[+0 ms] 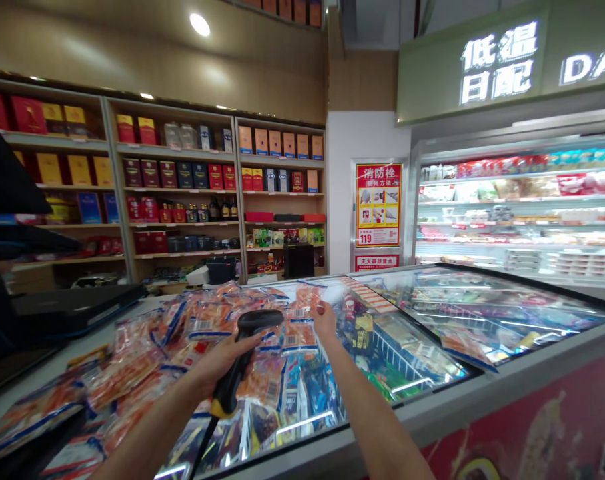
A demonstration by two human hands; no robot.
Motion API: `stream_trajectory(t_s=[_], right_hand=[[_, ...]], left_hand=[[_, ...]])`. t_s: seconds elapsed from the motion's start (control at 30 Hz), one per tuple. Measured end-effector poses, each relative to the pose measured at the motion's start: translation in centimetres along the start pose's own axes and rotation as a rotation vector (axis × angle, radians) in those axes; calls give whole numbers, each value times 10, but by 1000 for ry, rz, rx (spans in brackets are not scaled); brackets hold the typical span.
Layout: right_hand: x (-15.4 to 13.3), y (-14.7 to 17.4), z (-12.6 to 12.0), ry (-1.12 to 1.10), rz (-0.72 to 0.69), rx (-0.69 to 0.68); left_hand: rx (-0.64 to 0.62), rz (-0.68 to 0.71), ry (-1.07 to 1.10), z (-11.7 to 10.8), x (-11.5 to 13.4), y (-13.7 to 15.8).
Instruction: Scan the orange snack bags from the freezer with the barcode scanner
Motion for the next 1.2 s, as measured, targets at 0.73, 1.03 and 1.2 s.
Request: stream_trajectory(t_s=[0.73,1.03,1.2], right_hand=[[19,4,-49,498,-37,-109],[90,-30,-251,1133,132,263],[125,-30,-303,1150,394,235]], left_hand=[[-97,-1,-69,39,-13,-10],[-159,-33,-16,86,-32,-37],[-193,-68,-39,101,-42,-49]])
Point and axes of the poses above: each hand's wrist, its own y-axis away from the middle knuckle, its own z-axis out of the palm, x = y × z, the point moved 8 cm from there along -y, towards the middle knuckle, and after that the axes turned 2 degrees about y, right-handed, at the moved point
